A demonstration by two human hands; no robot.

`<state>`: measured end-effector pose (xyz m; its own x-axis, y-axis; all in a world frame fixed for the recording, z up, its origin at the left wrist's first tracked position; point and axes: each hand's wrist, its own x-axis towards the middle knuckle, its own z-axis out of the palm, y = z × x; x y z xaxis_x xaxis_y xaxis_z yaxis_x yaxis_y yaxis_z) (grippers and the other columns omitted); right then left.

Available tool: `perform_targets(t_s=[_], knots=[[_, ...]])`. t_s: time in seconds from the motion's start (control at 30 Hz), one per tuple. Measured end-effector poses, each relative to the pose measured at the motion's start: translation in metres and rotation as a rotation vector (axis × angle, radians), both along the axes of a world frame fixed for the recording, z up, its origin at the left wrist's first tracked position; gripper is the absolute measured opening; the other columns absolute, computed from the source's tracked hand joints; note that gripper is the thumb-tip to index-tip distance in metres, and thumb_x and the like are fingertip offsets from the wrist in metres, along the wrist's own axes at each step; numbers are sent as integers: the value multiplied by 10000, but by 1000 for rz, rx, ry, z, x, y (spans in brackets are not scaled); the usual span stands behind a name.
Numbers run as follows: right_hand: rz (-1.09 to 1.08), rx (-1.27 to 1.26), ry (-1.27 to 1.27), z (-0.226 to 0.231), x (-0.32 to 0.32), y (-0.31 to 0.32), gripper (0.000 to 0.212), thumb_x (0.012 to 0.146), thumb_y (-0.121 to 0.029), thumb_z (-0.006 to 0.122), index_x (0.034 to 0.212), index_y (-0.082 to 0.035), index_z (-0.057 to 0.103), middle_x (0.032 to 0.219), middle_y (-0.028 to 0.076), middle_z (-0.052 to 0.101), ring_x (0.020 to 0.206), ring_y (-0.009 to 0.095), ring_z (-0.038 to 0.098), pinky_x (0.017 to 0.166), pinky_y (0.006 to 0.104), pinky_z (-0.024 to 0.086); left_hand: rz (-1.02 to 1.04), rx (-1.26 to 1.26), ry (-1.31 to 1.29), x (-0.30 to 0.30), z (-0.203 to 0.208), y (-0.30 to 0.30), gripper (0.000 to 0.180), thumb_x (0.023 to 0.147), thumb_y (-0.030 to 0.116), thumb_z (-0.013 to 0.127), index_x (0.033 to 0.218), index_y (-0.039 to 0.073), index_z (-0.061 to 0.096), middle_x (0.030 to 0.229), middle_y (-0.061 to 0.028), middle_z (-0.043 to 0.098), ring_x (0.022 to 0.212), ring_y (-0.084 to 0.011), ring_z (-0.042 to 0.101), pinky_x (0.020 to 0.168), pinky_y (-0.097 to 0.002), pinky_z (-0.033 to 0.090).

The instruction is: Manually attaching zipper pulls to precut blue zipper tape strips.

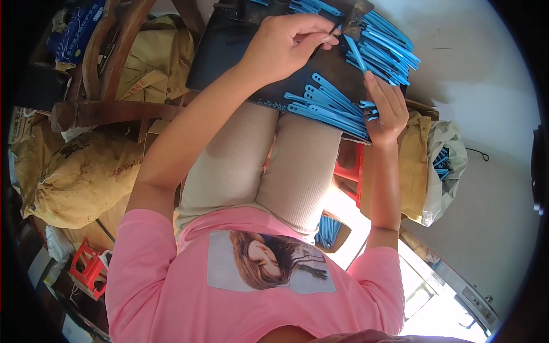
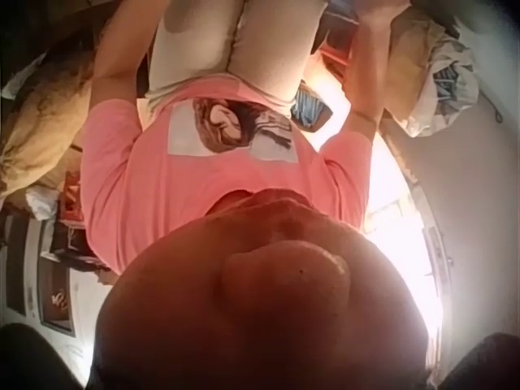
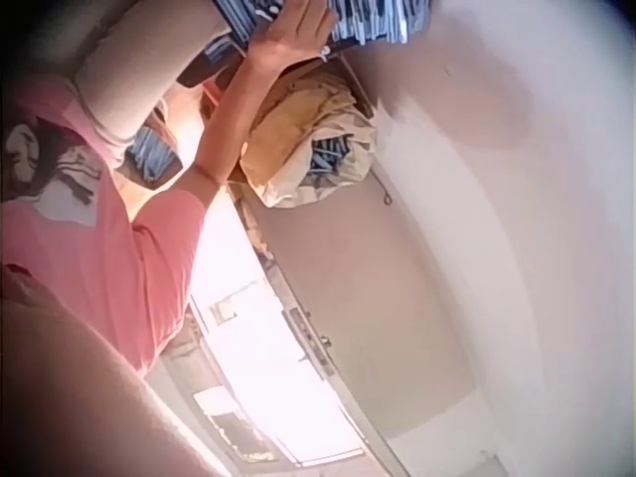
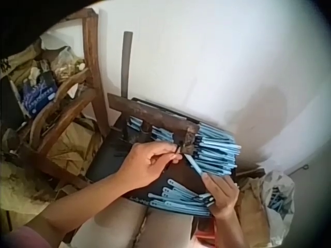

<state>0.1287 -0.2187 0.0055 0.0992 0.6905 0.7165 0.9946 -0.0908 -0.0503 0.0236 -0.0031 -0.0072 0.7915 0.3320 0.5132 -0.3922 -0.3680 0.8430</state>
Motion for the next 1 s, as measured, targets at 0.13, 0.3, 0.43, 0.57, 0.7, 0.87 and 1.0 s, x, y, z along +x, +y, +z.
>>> perform_targets(t_s=[0.13, 0.3, 0.43, 0.57, 0.7, 0.87, 1.0], knots=[[2, 14, -7, 1, 0, 1, 667, 484, 73, 565, 1133, -48, 667, 935, 100, 676, 659, 225, 556, 572, 277, 452, 43, -16, -64, 2, -2, 0, 142, 897, 60, 598, 1009, 0, 661, 846, -92, 718, 820, -169, 709, 713, -236, 546], [-26, -15, 13, 3, -1, 1, 632, 507, 102, 607, 1117, -48, 673, 912, 88, 676, 664, 214, 566, 571, 274, 452, 29, -38, -69, 3, -3, 2, 143, 893, 66, 604, 1005, -1, 664, 836, -93, 716, 809, -171, 710, 702, -238, 545], [-7, 34, 53, 2, -7, 7, 580, 545, 111, 673, 1103, -48, 676, 876, 83, 675, 656, 205, 567, 573, 275, 456, 28, -20, -22, -2, 0, 1, 145, 901, 57, 598, 1016, -17, 646, 867, -89, 709, 833, -145, 692, 712, -230, 538], [-18, -47, 229, 8, -18, 11, 480, 631, 117, 745, 1086, -21, 677, 828, 111, 674, 688, 216, 599, 621, 282, 474, 29, -60, 58, -10, 4, 3, 153, 913, 83, 600, 1028, -12, 633, 914, -74, 705, 864, -111, 673, 675, -218, 533], [-15, -174, 296, 12, -22, 19, 517, 603, 97, 754, 1100, -18, 669, 743, 98, 647, 651, 205, 574, 608, 279, 468, 0, -173, 29, -9, 5, 3, 158, 911, 106, 612, 1026, 1, 639, 923, -64, 706, 863, -107, 673, 618, -217, 535], [-48, -108, 412, 25, -34, 31, 473, 637, 49, 768, 1095, -16, 668, 794, 91, 648, 687, 177, 596, 653, 260, 487, -27, -361, 85, -22, 17, -9, 171, 893, 89, 622, 1033, -7, 649, 884, -69, 705, 814, -113, 676, 612, -224, 535], [-77, -27, 523, 35, -44, 42, 399, 717, -37, 786, 1094, -5, 660, 839, 80, 663, 731, 127, 606, 696, 243, 490, -43, -516, 88, -32, 24, -29, 161, 890, 88, 629, 1013, -9, 665, 875, -63, 700, 769, -98, 663, 600, -219, 535]])
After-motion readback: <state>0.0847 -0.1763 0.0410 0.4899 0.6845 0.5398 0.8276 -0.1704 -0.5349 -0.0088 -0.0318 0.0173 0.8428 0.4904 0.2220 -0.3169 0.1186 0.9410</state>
